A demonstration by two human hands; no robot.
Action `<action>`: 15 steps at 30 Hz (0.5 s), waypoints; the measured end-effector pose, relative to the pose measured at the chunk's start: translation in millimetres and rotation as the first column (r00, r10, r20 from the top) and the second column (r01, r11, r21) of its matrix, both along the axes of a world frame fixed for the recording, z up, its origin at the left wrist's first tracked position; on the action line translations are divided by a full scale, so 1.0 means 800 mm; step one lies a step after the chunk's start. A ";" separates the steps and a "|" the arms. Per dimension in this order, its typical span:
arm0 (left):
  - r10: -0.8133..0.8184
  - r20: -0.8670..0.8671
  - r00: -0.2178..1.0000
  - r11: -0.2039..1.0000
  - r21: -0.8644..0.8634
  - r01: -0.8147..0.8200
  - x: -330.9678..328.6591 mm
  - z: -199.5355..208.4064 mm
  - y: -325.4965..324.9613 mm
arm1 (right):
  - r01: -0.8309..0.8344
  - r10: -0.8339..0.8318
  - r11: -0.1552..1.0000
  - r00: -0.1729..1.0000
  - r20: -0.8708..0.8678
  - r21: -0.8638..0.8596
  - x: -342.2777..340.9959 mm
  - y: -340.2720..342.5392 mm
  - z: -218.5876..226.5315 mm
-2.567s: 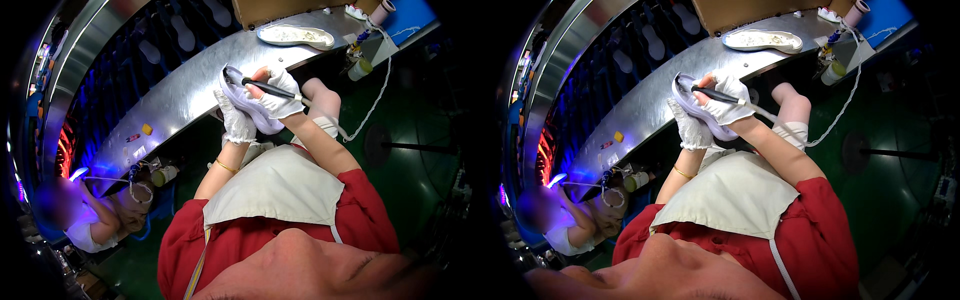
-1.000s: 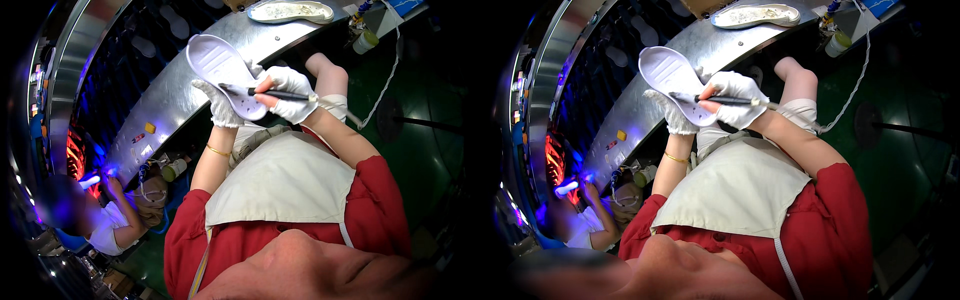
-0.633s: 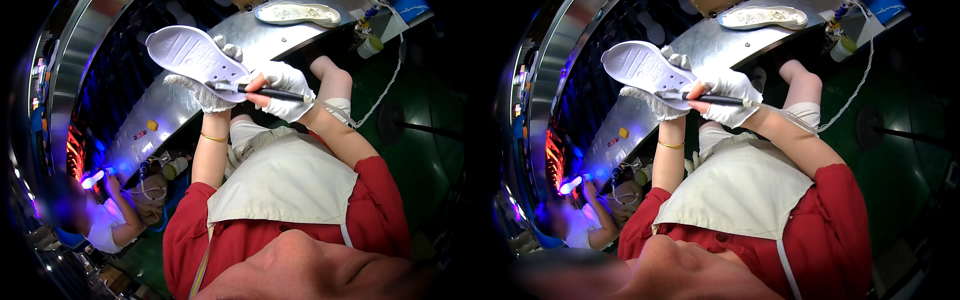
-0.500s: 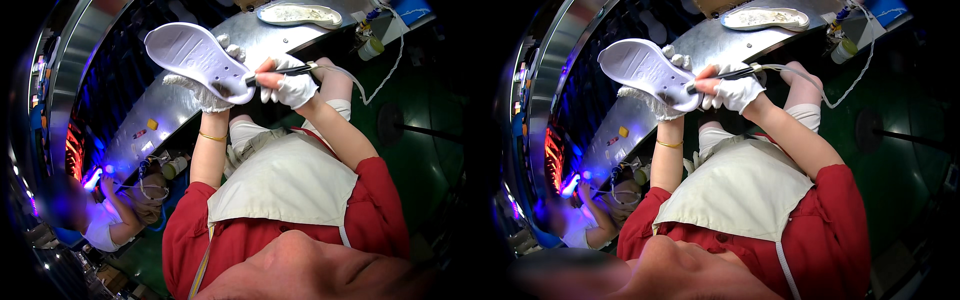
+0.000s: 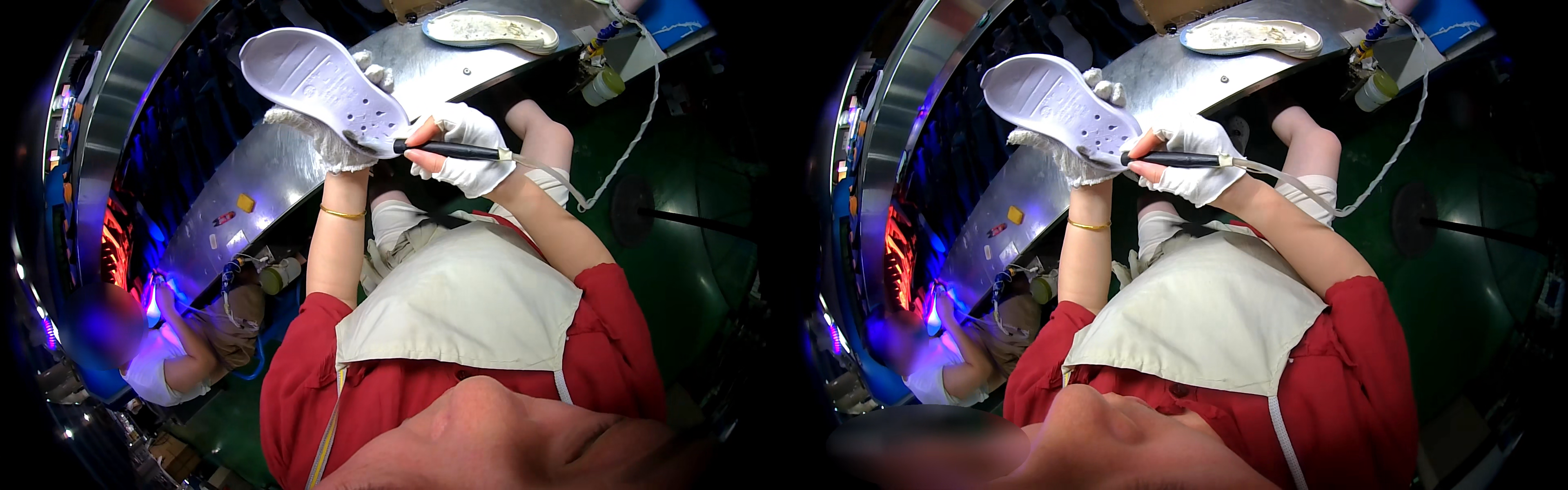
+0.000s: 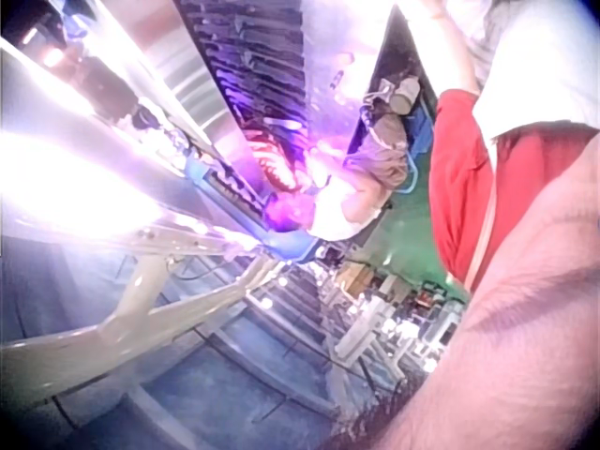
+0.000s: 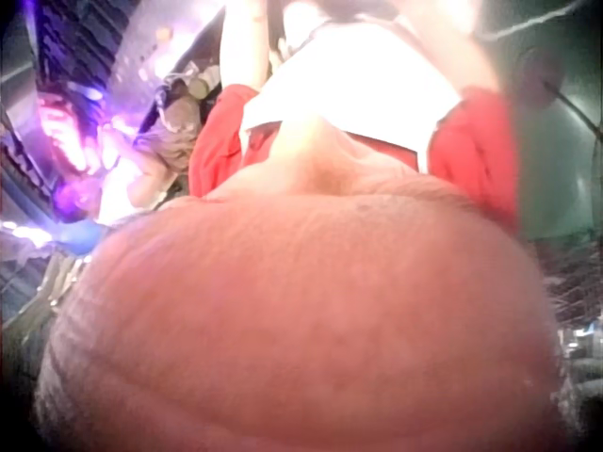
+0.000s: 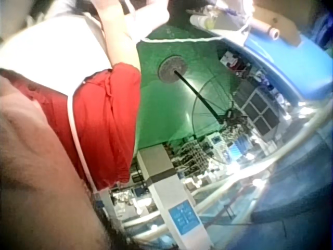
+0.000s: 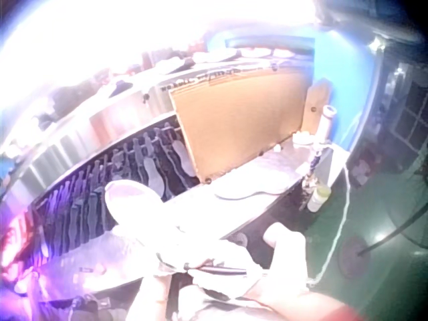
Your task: The person applies adhesive to shoe soles using a brush, alternating between white and blue soles, and places them onto a conveyor belt.
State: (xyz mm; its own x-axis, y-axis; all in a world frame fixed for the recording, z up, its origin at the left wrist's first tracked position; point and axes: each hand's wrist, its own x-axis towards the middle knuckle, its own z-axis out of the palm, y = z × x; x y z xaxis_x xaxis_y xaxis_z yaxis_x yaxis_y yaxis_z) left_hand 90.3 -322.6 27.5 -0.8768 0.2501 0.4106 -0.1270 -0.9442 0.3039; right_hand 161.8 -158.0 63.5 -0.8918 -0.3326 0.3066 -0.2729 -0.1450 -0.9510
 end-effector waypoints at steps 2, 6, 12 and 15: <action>-0.053 -0.032 0.998 0.998 0.038 0.054 0.002 0.008 0.002 | -0.066 0.144 0.966 0.940 0.308 -0.252 -0.006 0.008 -0.001; -0.045 0.002 0.999 0.999 -0.023 0.045 0.003 0.010 -0.008 | 0.058 0.059 0.935 0.947 0.315 -0.351 -0.013 0.012 -0.004; -0.178 -0.066 0.982 0.963 -0.217 0.160 -0.014 0.014 -0.025 | -0.105 0.099 0.994 0.965 0.242 0.013 -0.018 0.011 -0.004; -0.286 0.033 0.958 0.942 -0.170 0.288 -0.008 0.028 -0.017 | -0.170 0.361 0.899 0.810 0.463 -0.403 -0.029 0.029 -0.005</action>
